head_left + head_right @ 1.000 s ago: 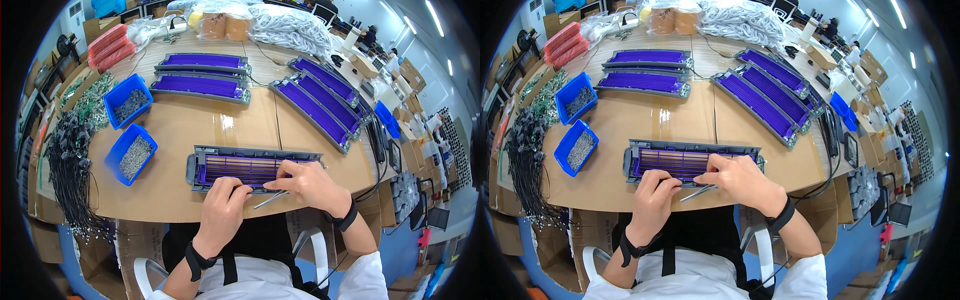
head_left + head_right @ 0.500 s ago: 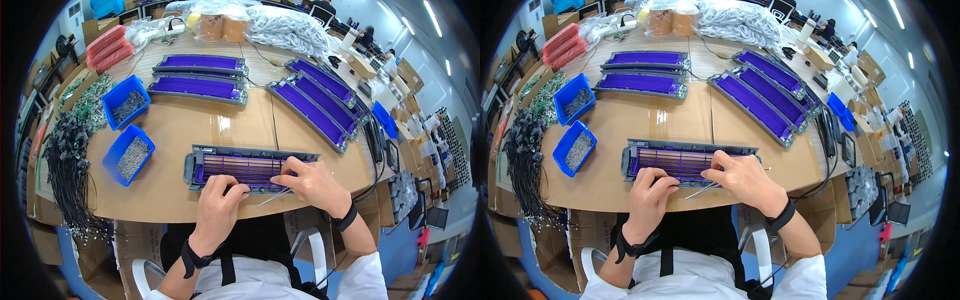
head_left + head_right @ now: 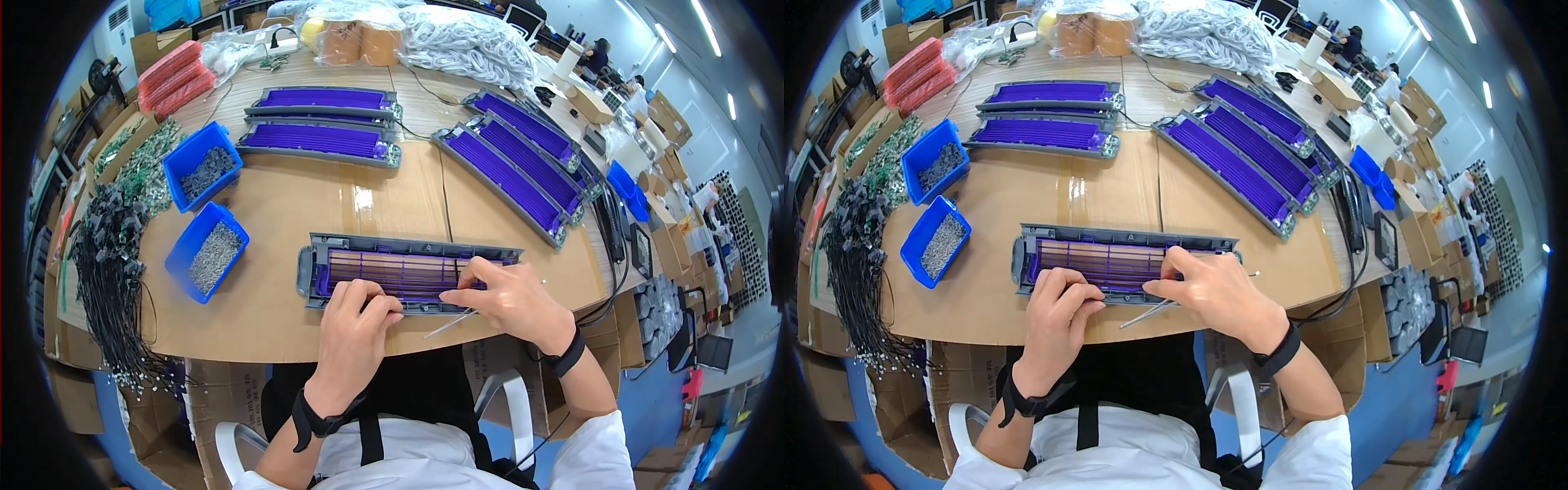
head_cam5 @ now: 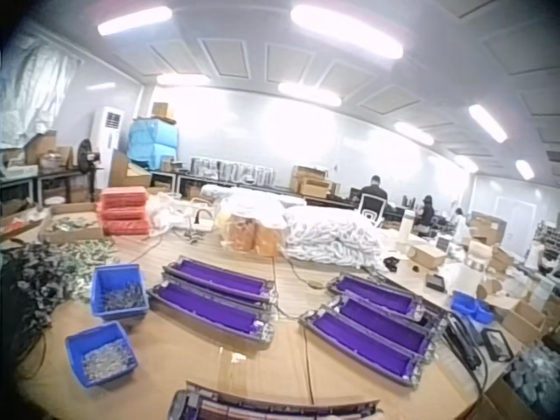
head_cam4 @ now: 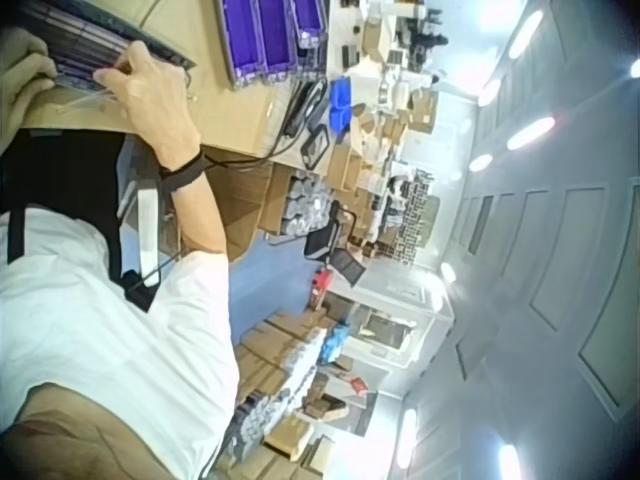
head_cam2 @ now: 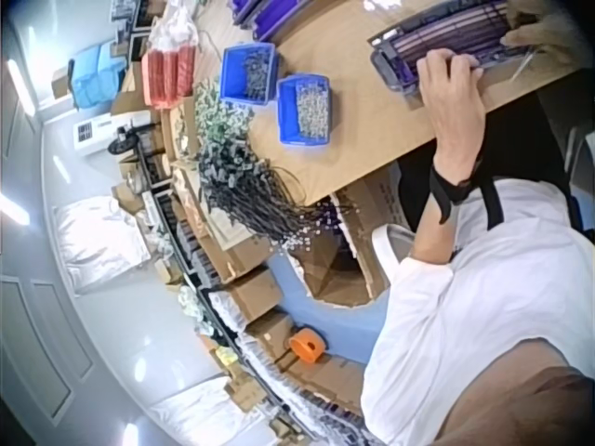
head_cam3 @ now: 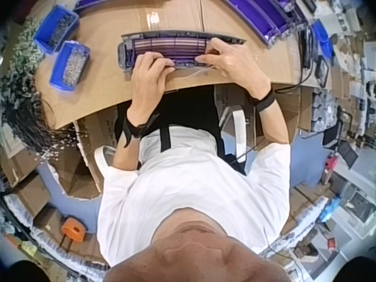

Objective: The person uses a metal tool to press and adjust components inside purple electronic housings on a workbench. They handle multiple units one at a time, manipulating internal parts and then placing each unit into a stack after completion.

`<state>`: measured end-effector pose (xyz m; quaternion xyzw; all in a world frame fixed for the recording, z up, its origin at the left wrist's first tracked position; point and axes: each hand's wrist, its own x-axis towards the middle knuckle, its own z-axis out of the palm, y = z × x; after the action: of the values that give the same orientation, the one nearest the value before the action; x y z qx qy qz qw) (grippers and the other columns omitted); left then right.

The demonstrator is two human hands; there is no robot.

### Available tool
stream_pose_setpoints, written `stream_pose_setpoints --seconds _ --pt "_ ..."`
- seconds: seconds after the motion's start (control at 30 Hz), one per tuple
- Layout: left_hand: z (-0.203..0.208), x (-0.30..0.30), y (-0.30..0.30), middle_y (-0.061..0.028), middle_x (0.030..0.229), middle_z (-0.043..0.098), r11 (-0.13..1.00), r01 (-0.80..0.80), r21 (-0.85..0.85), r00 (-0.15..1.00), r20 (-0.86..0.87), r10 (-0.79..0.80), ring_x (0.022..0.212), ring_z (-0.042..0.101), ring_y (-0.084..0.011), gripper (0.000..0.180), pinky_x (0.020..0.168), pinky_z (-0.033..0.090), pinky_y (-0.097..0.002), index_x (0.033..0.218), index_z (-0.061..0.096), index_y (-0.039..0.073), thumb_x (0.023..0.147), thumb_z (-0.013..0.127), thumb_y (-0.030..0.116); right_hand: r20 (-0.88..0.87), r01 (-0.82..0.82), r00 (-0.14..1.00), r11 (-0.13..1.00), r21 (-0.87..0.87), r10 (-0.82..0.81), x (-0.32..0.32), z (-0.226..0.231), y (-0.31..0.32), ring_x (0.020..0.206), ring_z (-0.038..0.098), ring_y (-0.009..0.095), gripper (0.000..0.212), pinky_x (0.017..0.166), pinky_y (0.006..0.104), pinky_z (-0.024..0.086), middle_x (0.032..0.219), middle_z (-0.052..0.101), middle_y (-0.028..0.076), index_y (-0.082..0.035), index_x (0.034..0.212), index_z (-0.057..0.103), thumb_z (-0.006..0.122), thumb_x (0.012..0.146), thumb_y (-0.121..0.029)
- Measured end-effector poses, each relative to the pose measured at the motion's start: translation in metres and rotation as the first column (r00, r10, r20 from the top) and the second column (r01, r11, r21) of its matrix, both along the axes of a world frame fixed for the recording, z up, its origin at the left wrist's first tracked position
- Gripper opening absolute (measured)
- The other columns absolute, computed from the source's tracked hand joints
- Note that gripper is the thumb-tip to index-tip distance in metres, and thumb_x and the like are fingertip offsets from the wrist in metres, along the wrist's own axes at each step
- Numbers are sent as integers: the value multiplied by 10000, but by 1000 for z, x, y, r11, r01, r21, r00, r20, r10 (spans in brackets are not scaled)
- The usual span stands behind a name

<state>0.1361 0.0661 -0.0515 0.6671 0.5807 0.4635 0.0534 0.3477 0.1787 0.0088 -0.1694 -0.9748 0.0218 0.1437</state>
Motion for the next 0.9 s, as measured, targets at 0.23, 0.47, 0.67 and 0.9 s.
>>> stream_pose_setpoints --seconds 0.23,0.47,0.67,0.9 --pt "0 1 1 -78 912 568 1000 -23 12 997 -74 24 868 548 -267 152 750 461 -389 891 642 48 768 728 20 11 61 998 983 -171 -60 3 4 -2 710 647 225 270 600 354 525 843 600 50 -142 963 759 680 731 -28" --pt "-2 -3 -1 -87 934 580 1000 -13 21 990 -139 16 924 559 -279 159 794 468 -397 899 645 36 757 704 -5 79 63 996 989 -131 -53 3 4 -3 690 647 244 218 588 362 525 836 607 78 -113 918 737 664 735 -20" --pt "5 20 2 -115 960 594 996 -29 79 997 -71 34 966 571 -322 265 826 485 -399 924 642 5 688 699 -101 81 54 995 998 11 -55 -4 0 -15 627 627 234 152 538 351 513 809 556 86 -93 906 710 646 769 -73" --pt "-2 34 10 -96 911 564 999 35 2 998 -50 -35 943 574 -290 226 918 468 -460 965 665 14 741 648 -14 61 110 992 994 13 -111 1 0 -17 659 640 232 209 563 357 516 838 581 65 -109 958 721 668 761 -65"
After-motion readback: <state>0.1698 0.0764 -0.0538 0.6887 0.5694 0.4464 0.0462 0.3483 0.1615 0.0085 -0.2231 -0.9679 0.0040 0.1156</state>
